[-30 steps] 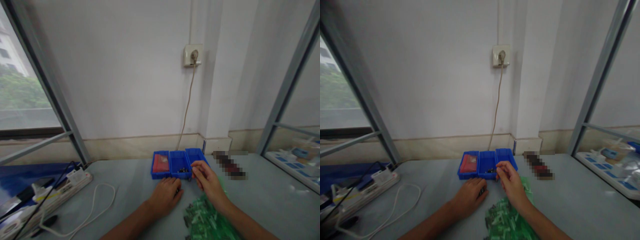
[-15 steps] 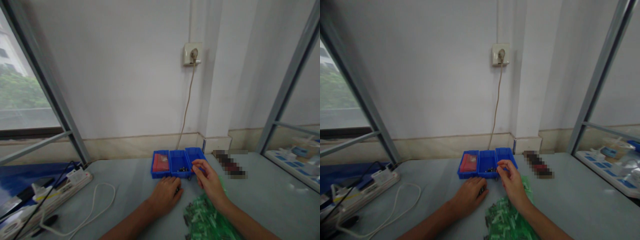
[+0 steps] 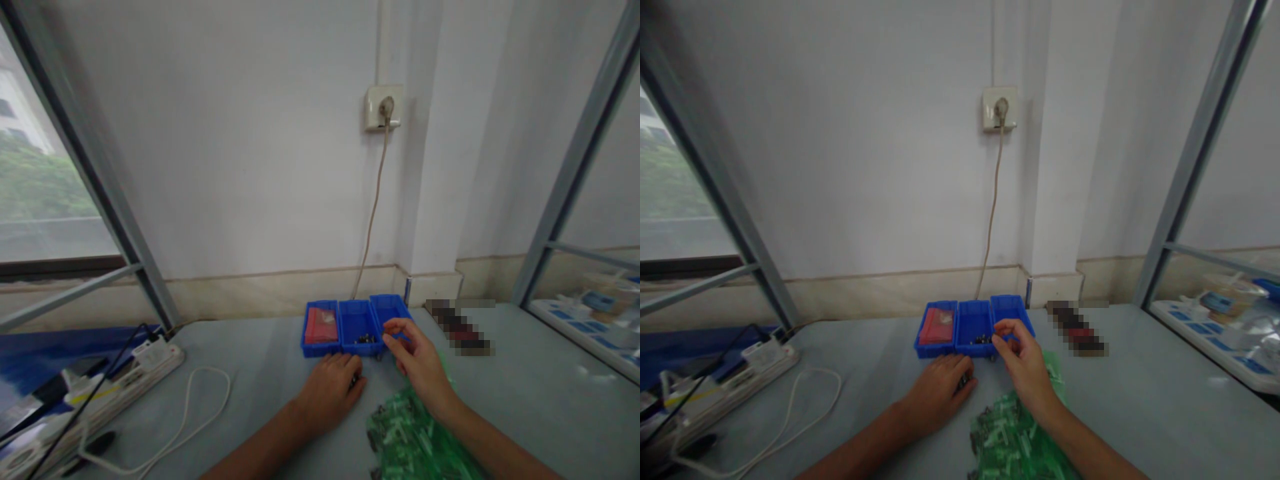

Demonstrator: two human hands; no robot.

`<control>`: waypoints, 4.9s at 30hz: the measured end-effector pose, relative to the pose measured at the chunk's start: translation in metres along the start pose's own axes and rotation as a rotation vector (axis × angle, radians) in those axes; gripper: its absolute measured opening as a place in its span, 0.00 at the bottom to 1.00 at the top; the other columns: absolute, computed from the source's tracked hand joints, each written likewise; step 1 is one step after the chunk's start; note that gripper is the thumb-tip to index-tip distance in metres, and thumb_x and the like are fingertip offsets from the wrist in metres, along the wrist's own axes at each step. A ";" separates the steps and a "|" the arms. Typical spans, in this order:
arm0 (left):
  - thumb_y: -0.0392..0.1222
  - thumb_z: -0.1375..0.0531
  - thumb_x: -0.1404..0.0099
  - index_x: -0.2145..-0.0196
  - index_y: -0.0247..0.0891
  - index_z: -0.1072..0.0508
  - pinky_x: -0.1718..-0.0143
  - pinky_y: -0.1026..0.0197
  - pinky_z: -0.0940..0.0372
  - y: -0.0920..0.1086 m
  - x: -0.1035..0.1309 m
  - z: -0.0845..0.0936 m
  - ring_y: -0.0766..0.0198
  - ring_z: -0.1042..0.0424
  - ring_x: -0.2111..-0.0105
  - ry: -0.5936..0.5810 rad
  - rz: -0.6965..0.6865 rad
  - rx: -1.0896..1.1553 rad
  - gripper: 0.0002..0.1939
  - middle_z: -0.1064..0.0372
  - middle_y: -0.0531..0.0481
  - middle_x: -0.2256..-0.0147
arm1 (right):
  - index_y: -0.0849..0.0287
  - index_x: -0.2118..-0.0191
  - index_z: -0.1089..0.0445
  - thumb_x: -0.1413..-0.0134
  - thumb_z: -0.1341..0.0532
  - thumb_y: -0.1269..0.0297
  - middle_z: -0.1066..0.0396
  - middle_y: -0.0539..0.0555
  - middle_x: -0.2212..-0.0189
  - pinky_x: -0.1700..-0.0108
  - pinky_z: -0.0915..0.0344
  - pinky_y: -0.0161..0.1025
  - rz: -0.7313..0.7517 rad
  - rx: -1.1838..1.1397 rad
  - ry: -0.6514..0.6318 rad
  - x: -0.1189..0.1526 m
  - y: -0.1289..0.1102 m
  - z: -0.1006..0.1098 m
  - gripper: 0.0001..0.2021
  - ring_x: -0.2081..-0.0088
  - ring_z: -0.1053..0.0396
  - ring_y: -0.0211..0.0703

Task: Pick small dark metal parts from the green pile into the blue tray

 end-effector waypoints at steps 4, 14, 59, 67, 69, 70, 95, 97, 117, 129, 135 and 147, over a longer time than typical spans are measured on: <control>0.40 0.42 0.26 0.58 0.40 0.33 0.56 0.56 0.39 0.000 0.000 0.000 0.56 0.29 0.58 -0.014 -0.003 0.004 0.03 0.28 0.49 0.59 | 0.55 0.55 0.30 0.39 0.37 0.47 0.28 0.50 0.70 0.82 0.47 0.32 -0.010 -0.034 -0.051 0.001 -0.002 -0.004 0.17 0.81 0.43 0.34; 0.41 0.43 0.26 0.58 0.41 0.33 0.56 0.56 0.38 0.001 0.000 0.001 0.56 0.29 0.58 -0.008 0.001 0.004 0.02 0.28 0.49 0.59 | 0.55 0.57 0.28 0.39 0.38 0.43 0.32 0.47 0.78 0.82 0.50 0.31 -0.068 -0.066 -0.111 0.004 0.000 -0.010 0.19 0.83 0.44 0.34; 0.42 0.44 0.25 0.57 0.41 0.33 0.55 0.55 0.38 0.000 0.000 -0.002 0.55 0.29 0.57 -0.012 -0.010 -0.009 0.04 0.28 0.48 0.58 | 0.54 0.54 0.27 0.42 0.35 0.47 0.32 0.47 0.74 0.82 0.48 0.33 -0.052 -0.042 -0.050 0.002 -0.001 -0.004 0.18 0.82 0.45 0.34; 0.41 0.43 0.26 0.57 0.41 0.33 0.55 0.56 0.38 0.001 0.000 0.000 0.55 0.29 0.58 -0.007 -0.011 -0.004 0.03 0.28 0.48 0.59 | 0.53 0.59 0.29 0.46 0.31 0.51 0.35 0.45 0.75 0.81 0.49 0.32 -0.067 -0.017 -0.082 0.005 -0.004 -0.007 0.14 0.81 0.45 0.34; 0.41 0.43 0.26 0.57 0.41 0.33 0.55 0.56 0.38 0.000 0.000 0.000 0.55 0.29 0.58 -0.005 -0.014 -0.005 0.03 0.28 0.49 0.59 | 0.53 0.59 0.28 0.46 0.31 0.51 0.34 0.46 0.73 0.81 0.49 0.32 -0.066 -0.025 -0.099 0.006 -0.003 -0.008 0.14 0.81 0.44 0.34; 0.41 0.43 0.26 0.57 0.41 0.33 0.55 0.55 0.38 0.000 0.000 -0.001 0.55 0.30 0.58 -0.002 -0.015 -0.008 0.03 0.28 0.49 0.59 | 0.52 0.58 0.28 0.45 0.31 0.51 0.34 0.46 0.72 0.81 0.49 0.32 -0.064 -0.032 -0.105 0.006 -0.003 -0.008 0.14 0.81 0.44 0.33; 0.42 0.43 0.26 0.57 0.41 0.33 0.55 0.56 0.37 0.001 0.000 0.000 0.55 0.29 0.57 -0.004 0.003 -0.007 0.03 0.28 0.49 0.58 | 0.55 0.58 0.26 0.44 0.31 0.52 0.32 0.46 0.71 0.80 0.47 0.32 -0.093 -0.079 -0.223 0.007 0.001 -0.015 0.14 0.81 0.44 0.31; 0.42 0.43 0.26 0.56 0.41 0.33 0.55 0.55 0.37 0.000 0.000 -0.001 0.55 0.29 0.57 0.001 -0.003 -0.001 0.04 0.28 0.49 0.58 | 0.55 0.60 0.26 0.45 0.30 0.53 0.34 0.46 0.73 0.79 0.47 0.32 -0.092 -0.054 -0.248 0.008 0.000 -0.016 0.13 0.80 0.43 0.32; 0.41 0.43 0.26 0.57 0.41 0.33 0.56 0.55 0.37 0.000 0.000 0.000 0.55 0.29 0.58 -0.002 0.001 -0.014 0.03 0.28 0.50 0.59 | 0.56 0.56 0.27 0.39 0.36 0.46 0.32 0.47 0.74 0.81 0.51 0.31 -0.154 -0.169 -0.216 0.007 0.002 -0.016 0.18 0.82 0.47 0.31; 0.42 0.45 0.25 0.57 0.41 0.33 0.55 0.56 0.37 0.001 0.000 0.001 0.55 0.29 0.57 -0.021 0.008 -0.015 0.04 0.28 0.48 0.58 | 0.56 0.58 0.27 0.41 0.36 0.44 0.42 0.43 0.80 0.81 0.53 0.31 -0.193 -0.165 -0.204 0.007 0.002 -0.016 0.19 0.82 0.50 0.32; 0.42 0.44 0.26 0.58 0.41 0.33 0.56 0.56 0.37 0.002 0.000 0.002 0.55 0.29 0.58 -0.015 0.002 -0.016 0.04 0.28 0.48 0.59 | 0.55 0.59 0.27 0.43 0.36 0.42 0.43 0.43 0.80 0.81 0.53 0.32 -0.209 -0.157 -0.193 0.009 -0.002 -0.016 0.20 0.81 0.50 0.34; 0.42 0.43 0.26 0.57 0.41 0.33 0.56 0.56 0.37 0.001 0.000 0.001 0.55 0.29 0.58 -0.011 0.001 -0.008 0.03 0.28 0.49 0.59 | 0.54 0.59 0.26 0.42 0.36 0.45 0.34 0.47 0.75 0.81 0.51 0.31 -0.134 -0.122 -0.171 0.005 -0.001 -0.014 0.18 0.82 0.46 0.32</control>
Point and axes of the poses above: each hand's wrist, its own x-axis away from the middle knuckle, its own z-axis out of the back of the hand, y = z × x, the point moved 5 cm from there along -x, towards the middle knuckle
